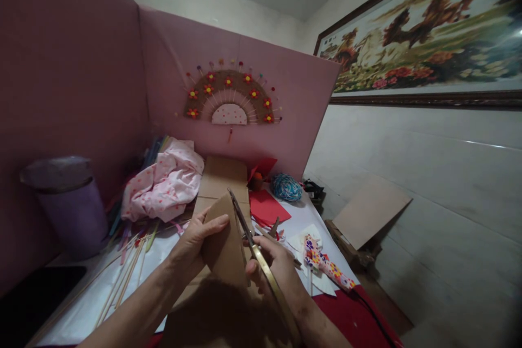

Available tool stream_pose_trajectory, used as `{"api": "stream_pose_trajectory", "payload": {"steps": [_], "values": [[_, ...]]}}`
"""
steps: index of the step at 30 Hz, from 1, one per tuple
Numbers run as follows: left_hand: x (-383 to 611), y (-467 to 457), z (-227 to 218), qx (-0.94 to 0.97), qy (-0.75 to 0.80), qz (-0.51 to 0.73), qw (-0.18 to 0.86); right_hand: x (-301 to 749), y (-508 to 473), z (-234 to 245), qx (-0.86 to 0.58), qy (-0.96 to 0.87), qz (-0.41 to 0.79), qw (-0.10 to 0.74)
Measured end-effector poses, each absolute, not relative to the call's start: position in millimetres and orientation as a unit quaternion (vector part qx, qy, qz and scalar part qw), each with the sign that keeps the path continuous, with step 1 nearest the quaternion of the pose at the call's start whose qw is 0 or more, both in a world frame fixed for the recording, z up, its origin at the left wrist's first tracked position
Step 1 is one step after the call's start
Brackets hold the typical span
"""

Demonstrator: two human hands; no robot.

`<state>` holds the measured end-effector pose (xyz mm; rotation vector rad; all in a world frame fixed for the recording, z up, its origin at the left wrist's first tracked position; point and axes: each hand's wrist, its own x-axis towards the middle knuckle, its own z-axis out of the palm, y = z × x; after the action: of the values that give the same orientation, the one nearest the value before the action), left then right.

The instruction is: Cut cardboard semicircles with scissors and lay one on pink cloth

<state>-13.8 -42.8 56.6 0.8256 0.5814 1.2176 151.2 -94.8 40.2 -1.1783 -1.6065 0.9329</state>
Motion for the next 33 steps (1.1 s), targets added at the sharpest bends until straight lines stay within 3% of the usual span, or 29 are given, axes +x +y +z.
{"api": "stream_pose_trajectory", "payload": {"steps": [16, 27, 33], "values": [[-13, -42, 57, 0.381, 0.27, 0.538, 0.702, 147, -97, 39, -0.438, -0.661, 0.349, 0.499], [-12, -44, 57, 0.383, 0.28, 0.539, 0.696, 137, -101, 36, -0.42, -0.603, 0.442, 0.514], [-12, -46, 59, 0.387, 0.281, 0.535, 0.696, 135, -102, 35, -0.431, -0.603, 0.421, 0.523]]}}
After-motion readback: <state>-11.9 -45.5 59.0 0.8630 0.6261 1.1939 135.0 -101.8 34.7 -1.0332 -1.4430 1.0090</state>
